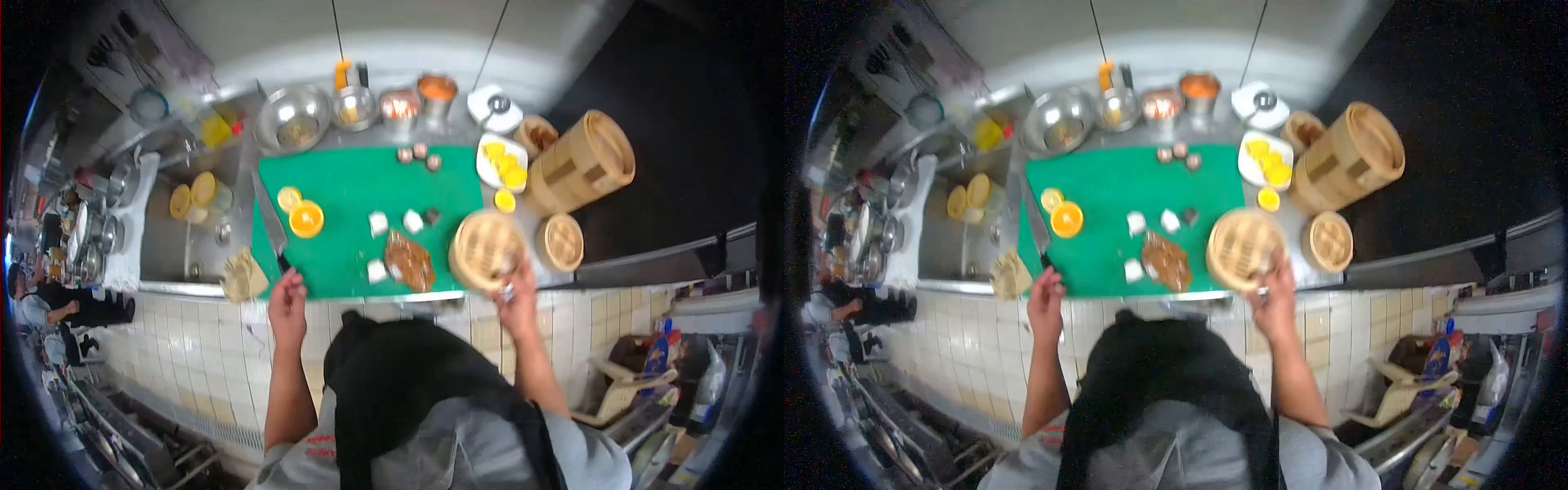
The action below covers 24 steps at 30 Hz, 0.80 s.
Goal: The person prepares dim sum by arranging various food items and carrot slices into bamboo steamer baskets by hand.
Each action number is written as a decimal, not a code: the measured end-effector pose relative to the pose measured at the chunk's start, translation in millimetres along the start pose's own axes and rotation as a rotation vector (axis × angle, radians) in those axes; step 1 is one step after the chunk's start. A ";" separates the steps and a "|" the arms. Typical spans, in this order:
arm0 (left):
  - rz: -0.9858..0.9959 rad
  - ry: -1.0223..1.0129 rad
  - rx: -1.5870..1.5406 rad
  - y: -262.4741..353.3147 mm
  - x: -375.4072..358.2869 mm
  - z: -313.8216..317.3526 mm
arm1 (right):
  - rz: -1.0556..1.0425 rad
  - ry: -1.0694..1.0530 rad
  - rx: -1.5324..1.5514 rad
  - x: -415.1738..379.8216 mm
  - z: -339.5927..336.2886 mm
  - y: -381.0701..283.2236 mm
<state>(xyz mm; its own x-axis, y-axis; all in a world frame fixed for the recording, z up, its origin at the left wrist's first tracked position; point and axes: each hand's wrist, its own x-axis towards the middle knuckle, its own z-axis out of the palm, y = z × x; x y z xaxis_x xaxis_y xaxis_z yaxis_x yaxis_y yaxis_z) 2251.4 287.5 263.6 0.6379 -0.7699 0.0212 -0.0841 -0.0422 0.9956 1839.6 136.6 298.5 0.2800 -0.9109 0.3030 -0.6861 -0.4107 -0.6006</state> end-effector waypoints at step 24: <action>0.063 0.529 0.036 -35.8 -54.5 -123.1 | -0.971 0.583 -0.078 358.5 -246.4 -330.3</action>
<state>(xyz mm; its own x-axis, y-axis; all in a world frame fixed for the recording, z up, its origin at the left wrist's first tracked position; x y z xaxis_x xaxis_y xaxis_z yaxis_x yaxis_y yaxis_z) 2313.9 409.4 238.1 0.9287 -0.3458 0.1339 -0.1553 -0.0350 0.9872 2001.2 -44.5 787.8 0.3749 -0.0426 0.9261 -0.3954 -0.9109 0.1182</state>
